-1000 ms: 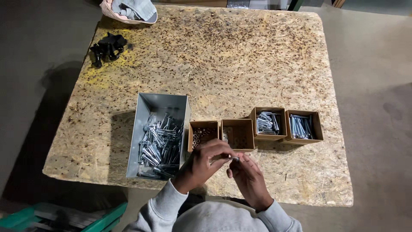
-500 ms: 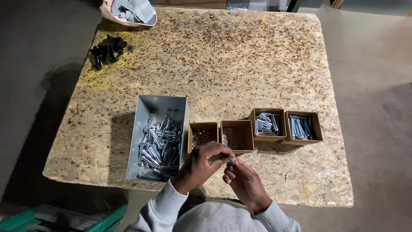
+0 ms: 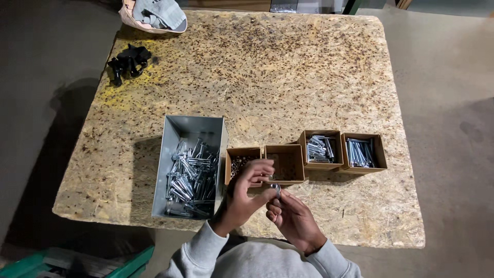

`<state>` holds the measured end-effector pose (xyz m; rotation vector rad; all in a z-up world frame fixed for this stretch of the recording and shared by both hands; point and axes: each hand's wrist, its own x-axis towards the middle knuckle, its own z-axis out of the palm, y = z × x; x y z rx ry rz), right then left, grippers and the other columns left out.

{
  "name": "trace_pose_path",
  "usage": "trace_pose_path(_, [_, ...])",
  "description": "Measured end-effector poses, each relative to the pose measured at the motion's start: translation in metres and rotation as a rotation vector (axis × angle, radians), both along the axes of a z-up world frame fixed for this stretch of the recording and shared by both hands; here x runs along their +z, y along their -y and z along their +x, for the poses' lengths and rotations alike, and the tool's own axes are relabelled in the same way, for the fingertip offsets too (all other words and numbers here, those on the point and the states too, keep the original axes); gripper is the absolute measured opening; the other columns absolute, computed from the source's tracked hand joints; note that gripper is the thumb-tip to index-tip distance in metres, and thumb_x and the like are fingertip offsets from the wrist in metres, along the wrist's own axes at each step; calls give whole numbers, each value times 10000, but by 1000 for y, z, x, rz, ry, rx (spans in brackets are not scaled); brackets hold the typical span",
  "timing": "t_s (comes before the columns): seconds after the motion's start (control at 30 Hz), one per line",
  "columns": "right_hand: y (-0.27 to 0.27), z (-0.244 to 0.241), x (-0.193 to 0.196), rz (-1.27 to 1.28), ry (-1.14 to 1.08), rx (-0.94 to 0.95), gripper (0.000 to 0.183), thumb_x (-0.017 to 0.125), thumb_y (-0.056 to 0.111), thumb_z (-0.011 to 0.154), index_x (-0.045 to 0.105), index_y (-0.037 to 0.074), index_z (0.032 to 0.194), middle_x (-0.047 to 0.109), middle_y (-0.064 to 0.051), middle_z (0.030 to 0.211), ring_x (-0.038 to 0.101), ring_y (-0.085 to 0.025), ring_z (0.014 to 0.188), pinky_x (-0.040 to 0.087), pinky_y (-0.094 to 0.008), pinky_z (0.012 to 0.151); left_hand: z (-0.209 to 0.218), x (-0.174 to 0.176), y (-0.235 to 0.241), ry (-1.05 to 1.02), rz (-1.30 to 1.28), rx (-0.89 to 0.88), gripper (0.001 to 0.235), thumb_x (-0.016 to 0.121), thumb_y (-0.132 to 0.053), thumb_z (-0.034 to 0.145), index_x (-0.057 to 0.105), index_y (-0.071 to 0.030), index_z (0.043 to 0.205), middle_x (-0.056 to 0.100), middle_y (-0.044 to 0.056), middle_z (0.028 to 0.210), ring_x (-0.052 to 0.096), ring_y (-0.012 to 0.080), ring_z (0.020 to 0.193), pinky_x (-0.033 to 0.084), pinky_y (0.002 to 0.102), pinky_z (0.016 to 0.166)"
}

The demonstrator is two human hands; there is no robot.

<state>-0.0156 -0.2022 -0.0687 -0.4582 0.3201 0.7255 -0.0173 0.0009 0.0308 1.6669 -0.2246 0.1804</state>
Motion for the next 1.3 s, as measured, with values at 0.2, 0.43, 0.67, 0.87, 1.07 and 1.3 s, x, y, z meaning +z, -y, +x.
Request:
trace_pose_path(0.2, [-3,1,13,-3,101,18,131,587,131,1220,565,99,1096,502,-27,895,550,-136,773,529,-330,750,-12,-2,8,-3,37,124,469,723,-613,1092,675,-153,1163,720,104,1425,739,242,1286,635,401,1055])
trace_pose_path(0.43, [-4,1,7,-29,141,44,185,596,179,1216,664,35,1309,502,-9,873,538,-130,774,508,-334,746,-14,8,-13,145,363,23,371,550,-153,1224,748,-118,1536,650,197,1670,780,318,1322,720,408,1036])
trace_pose_path(0.67, [-10,-1,-1,-120,157,37,248,654,176,1185,715,-16,1330,604,-64,922,571,-175,799,524,-373,730,-16,2,-17,125,542,71,250,760,-67,1067,806,-107,1309,789,104,1195,745,275,1097,615,395,935])
trace_pose_path(0.87, [-14,3,-1,-139,147,64,220,626,169,1213,739,0,1296,604,-69,911,563,-194,795,525,-382,742,-19,11,-21,155,499,25,343,695,-11,1064,726,-68,1400,778,133,1355,764,304,1198,632,432,1044])
trace_pose_path(1.07, [-23,2,-1,-177,154,81,229,634,181,1208,756,8,1295,543,-33,829,516,-170,740,496,-382,724,-29,-3,-30,83,456,53,333,703,15,1037,715,-68,1360,780,131,1323,773,290,1168,664,404,984])
trace_pose_path(1.3, [-31,-5,-27,-204,199,200,268,635,236,1203,713,-14,1261,446,-28,785,468,-169,687,474,-380,611,-44,-4,-52,28,515,18,54,736,-13,1127,720,-40,1171,727,116,1145,756,295,1020,564,399,877])
